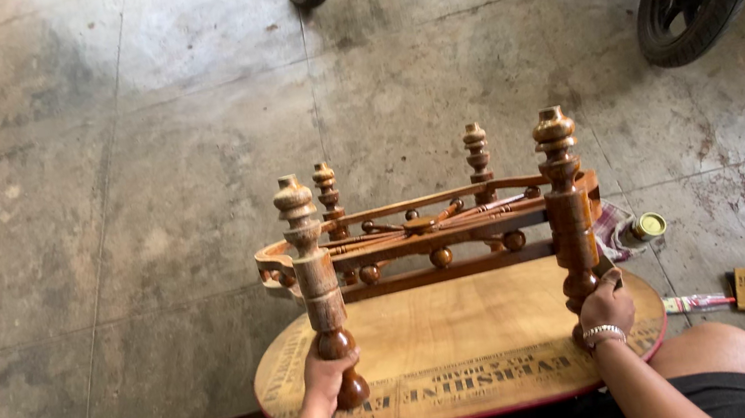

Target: The person sands the intricate wooden frame and legs of a small table with a piece of sandpaper.

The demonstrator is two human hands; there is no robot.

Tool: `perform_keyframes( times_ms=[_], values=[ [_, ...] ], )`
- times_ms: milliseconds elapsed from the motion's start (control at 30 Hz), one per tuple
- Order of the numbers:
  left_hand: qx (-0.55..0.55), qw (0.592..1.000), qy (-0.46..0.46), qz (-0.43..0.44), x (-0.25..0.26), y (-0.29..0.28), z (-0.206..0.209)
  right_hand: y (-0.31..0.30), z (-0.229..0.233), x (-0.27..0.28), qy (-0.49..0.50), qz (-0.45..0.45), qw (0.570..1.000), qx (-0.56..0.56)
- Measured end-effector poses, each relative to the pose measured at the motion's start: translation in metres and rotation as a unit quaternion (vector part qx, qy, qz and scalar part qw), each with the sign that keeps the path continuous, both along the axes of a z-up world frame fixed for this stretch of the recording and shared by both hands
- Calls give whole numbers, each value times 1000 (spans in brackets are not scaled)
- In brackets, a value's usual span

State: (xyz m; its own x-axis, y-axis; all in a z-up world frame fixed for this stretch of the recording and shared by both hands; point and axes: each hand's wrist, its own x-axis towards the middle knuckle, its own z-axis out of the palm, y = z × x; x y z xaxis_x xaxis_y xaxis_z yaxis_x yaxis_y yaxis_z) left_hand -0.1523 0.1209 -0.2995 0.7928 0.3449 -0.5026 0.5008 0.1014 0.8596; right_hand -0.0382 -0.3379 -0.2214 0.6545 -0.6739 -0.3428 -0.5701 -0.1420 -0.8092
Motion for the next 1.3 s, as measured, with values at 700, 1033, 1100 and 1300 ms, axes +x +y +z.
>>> perform_keyframes(
  times_ms=[700, 1033, 1100, 1300],
  values=[
    [-179, 983, 46, -11, 6, 6, -4, -11, -20, -1, 80, 44, 996, 16],
    [-87, 995, 34, 19, 13, -14, -9, -17, -6, 15, 50, 55, 997, -1],
    [-84, 995, 40, 28, 12, -13, -5, -12, -3, 10, 36, 44, 998, -6],
    [-95, 993, 67, -21, 17, -17, 3, -21, -9, 10, 29, 44, 999, 9]
  ],
)
